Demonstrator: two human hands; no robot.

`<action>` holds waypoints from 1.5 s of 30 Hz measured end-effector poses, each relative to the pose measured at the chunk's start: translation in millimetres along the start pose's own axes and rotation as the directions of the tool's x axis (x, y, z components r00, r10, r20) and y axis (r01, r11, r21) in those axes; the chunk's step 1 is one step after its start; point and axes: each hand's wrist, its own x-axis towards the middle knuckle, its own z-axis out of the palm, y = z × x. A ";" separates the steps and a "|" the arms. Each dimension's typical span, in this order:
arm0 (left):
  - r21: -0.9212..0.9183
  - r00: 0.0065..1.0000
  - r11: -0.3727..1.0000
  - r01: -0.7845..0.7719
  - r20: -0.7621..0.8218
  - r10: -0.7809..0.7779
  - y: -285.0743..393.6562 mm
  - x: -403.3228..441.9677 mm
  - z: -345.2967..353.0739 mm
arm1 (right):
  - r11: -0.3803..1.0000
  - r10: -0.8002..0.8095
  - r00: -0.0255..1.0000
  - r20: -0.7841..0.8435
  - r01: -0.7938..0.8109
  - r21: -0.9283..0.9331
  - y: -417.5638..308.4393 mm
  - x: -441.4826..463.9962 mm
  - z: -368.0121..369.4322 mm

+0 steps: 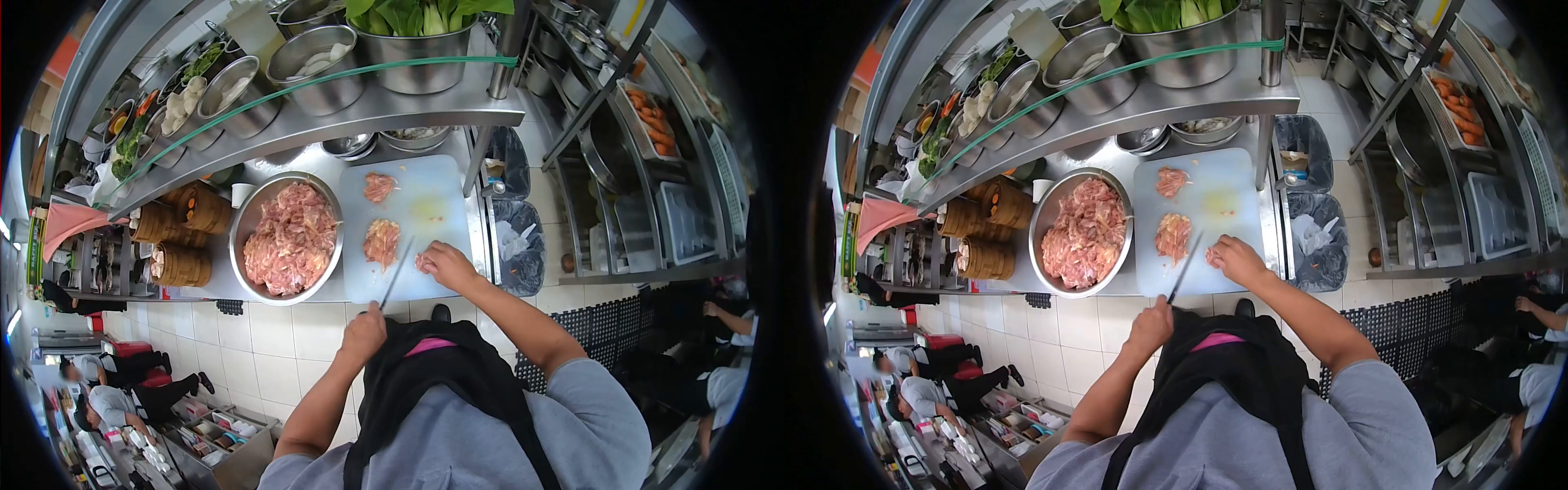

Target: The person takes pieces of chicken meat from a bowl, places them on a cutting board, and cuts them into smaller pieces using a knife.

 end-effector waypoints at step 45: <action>-0.230 0.998 0.973 -0.019 -0.058 0.006 9.9 69.4 64.0 | 0.994 -0.048 0.993 0.108 0.058 -0.093 -3.5 37.8 9.2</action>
